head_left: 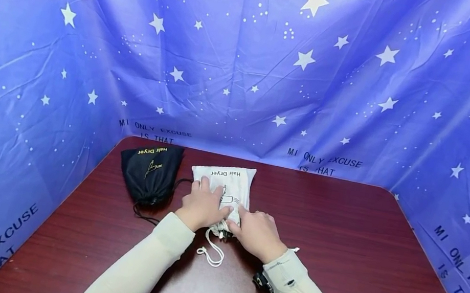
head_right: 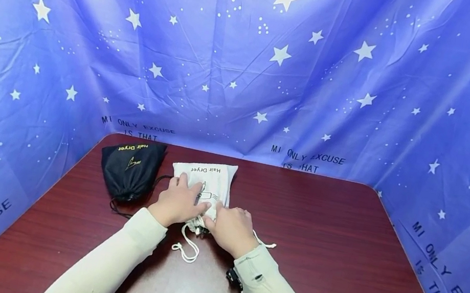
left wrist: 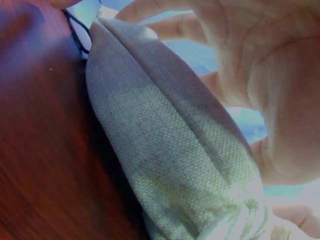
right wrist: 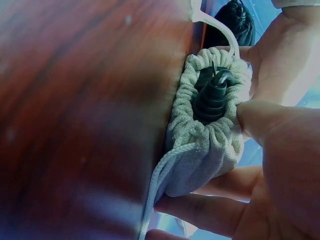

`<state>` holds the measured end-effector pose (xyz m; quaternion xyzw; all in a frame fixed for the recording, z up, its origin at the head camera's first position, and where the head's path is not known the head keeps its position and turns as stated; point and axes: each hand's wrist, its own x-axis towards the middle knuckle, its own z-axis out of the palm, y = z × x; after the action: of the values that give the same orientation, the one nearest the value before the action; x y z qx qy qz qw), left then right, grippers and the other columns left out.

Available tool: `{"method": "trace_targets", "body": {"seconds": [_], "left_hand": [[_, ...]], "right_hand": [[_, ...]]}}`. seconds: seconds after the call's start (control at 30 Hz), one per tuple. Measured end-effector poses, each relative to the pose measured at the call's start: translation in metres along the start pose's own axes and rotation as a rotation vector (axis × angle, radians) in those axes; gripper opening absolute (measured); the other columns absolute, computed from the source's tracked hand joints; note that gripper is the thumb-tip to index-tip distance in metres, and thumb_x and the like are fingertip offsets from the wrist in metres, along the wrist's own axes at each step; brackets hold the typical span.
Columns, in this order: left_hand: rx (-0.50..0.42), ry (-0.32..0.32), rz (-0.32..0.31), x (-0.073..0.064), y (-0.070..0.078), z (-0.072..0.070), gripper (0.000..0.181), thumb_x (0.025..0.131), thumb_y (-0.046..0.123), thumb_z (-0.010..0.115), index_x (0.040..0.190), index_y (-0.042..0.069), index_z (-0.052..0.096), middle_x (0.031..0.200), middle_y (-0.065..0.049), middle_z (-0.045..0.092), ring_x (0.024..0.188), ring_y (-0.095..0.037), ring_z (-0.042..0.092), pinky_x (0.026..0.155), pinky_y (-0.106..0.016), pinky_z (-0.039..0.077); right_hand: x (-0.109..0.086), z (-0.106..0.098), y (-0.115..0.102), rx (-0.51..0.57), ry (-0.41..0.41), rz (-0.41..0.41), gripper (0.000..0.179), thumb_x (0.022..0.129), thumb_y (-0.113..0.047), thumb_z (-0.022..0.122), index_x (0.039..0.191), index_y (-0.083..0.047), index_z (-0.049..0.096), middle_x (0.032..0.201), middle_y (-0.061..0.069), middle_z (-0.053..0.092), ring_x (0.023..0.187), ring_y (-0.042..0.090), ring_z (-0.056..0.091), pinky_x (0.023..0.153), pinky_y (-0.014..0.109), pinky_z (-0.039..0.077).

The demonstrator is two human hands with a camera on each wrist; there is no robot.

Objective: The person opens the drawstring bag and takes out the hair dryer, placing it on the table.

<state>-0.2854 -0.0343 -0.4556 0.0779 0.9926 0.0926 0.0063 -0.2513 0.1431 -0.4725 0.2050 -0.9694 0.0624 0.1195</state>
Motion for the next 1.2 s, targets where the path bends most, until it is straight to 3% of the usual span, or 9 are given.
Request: {"method": "trace_targets", "body": {"seconds": [0.43, 0.67, 0.97, 1.2], "left_hand": [[0.023, -0.006, 0.026, -0.003, 0.007, 0.001, 0.078, 0.096, 0.07, 0.052, 0.157, 0.023, 0.044, 0.157, -0.028, 0.028, 0.137, -0.045, 0.035, 0.075, -0.053, 0.058], [0.05, 0.019, 0.059, -0.008, 0.011, 0.003, 0.077, 0.096, 0.069, 0.053, 0.156, 0.022, 0.046, 0.153, -0.029, 0.032, 0.134, -0.045, 0.038, 0.071, -0.05, 0.058], [0.062, 0.024, 0.097, -0.013, 0.018, 0.003, 0.077, 0.096, 0.07, 0.052, 0.156, 0.022, 0.045, 0.151, -0.027, 0.035, 0.134, -0.043, 0.04, 0.071, -0.051, 0.058], [0.076, 0.028, 0.114, -0.015, 0.023, 0.004, 0.077, 0.096, 0.071, 0.052, 0.156, 0.023, 0.046, 0.15, -0.027, 0.036, 0.132, -0.042, 0.041, 0.068, -0.05, 0.057]], "right_hand": [[-0.008, -0.009, 0.001, 0.008, -0.003, -0.01, 0.047, 0.097, -0.048, 0.065, 0.119, -0.006, 0.07, 0.07, 0.015, 0.069, 0.073, 0.036, 0.069, 0.069, 0.053, 0.054], [-0.011, -0.017, 0.003, 0.034, -0.073, -0.002, 0.044, 0.096, -0.047, 0.067, 0.115, -0.007, 0.071, 0.074, 0.016, 0.07, 0.072, 0.037, 0.071, 0.063, 0.053, 0.055], [-0.013, -0.025, 0.004, 0.051, -0.139, 0.018, 0.034, 0.093, -0.044, 0.072, 0.089, -0.01, 0.068, 0.073, 0.012, 0.069, 0.069, 0.033, 0.07, 0.058, 0.051, 0.053], [-0.015, -0.033, 0.003, 0.066, -0.159, 0.023, 0.035, 0.091, -0.039, 0.075, 0.069, -0.015, 0.06, 0.069, 0.012, 0.068, 0.064, 0.03, 0.066, 0.054, 0.049, 0.051]]}}
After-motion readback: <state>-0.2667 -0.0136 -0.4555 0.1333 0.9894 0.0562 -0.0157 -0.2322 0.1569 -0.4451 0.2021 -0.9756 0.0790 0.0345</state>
